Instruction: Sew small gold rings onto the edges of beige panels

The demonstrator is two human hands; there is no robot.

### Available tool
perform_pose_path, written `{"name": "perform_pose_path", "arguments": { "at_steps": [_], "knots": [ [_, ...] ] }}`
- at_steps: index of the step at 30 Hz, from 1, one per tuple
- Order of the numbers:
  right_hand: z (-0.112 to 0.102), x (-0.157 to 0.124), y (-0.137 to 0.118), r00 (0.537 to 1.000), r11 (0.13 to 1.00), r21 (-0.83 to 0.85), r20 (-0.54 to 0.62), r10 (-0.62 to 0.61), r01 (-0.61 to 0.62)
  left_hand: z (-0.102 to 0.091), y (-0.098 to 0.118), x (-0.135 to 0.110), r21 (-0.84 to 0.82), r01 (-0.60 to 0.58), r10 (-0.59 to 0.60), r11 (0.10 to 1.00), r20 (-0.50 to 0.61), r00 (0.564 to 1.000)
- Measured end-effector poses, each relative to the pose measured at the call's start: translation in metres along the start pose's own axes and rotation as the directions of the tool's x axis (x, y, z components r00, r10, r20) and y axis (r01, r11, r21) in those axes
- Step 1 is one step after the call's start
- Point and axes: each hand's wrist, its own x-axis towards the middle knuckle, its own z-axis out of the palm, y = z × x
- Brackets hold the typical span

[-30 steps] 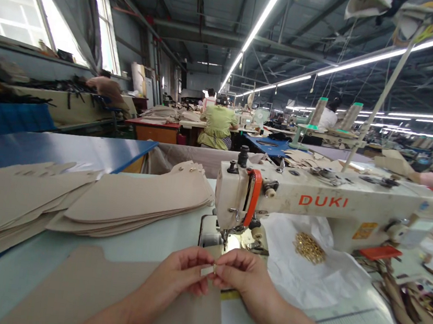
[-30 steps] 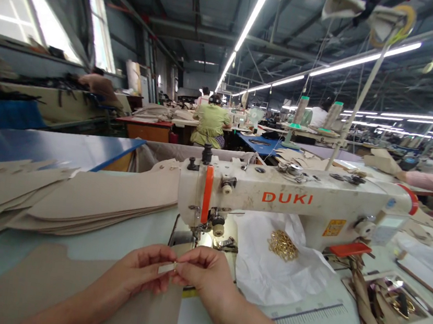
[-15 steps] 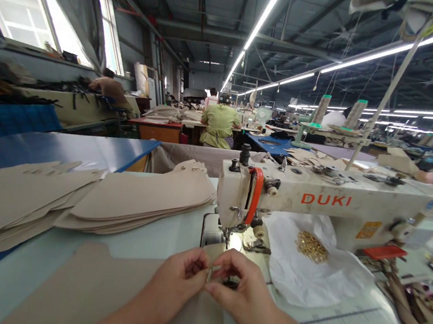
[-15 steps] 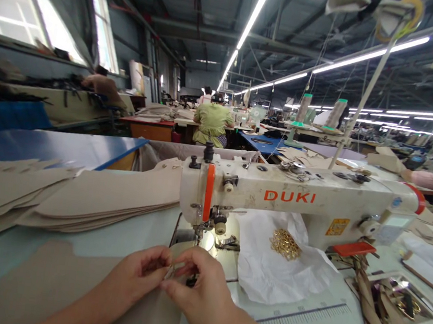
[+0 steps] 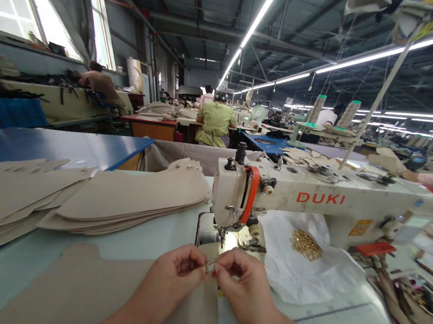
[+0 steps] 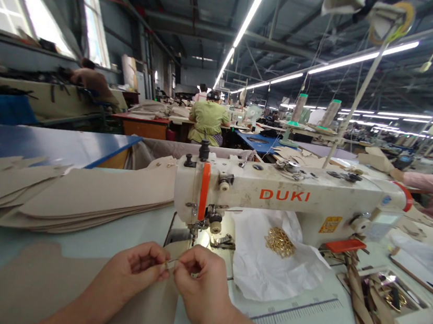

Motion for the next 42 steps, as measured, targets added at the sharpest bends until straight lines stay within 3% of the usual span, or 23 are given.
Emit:
{"name": "perform_pose_path", "arguments": {
  "at_steps": [11, 18, 25, 29, 32, 35, 42],
  "knots": [
    [0.0, -0.002, 0.003, 1.0, 1.0, -0.009, 0.014, -0.004, 0.004, 0.0, -0.002, -0.001, -0.084, 0.001, -0.002, 0.996, -0.013, 1.0],
    [0.0, -0.001, 0.009, 0.99, 0.931, 0.347, 0.112, 0.081, -0.115, 0.0, -0.001, -0.008, 0.018, -0.114, 0.115, 0.993, -0.062, 0.991],
    [-0.005, -0.001, 0.002, 0.983, 0.978, 0.166, 0.153, 0.101, -0.127, -0.002, -0.004, -0.007, 0.061, -0.112, 0.115, 0.992, -0.039, 0.993],
    [-0.006, -0.001, 0.0, 0.984, 0.988, 0.118, 0.16, 0.078, -0.098, -0.003, -0.01, -0.005, 0.051, -0.069, 0.066, 0.996, 0.052, 0.996],
    [-0.006, -0.001, 0.0, 0.983, 0.99, 0.104, 0.169, 0.072, -0.091, -0.004, -0.009, -0.006, 0.145, -0.058, 0.041, 0.988, 0.119, 0.992],
    [-0.007, -0.002, 0.001, 0.983, 0.993, 0.07, 0.167, 0.08, -0.093, -0.005, -0.005, -0.009, 0.261, -0.108, 0.081, 0.959, 0.113, 0.99],
    [-0.01, -0.004, 0.002, 0.984, 0.981, -0.162, 0.162, -0.076, 0.103, -0.005, -0.004, -0.011, 0.453, -0.231, 0.19, 0.861, 0.133, 0.973]
  ]
}}
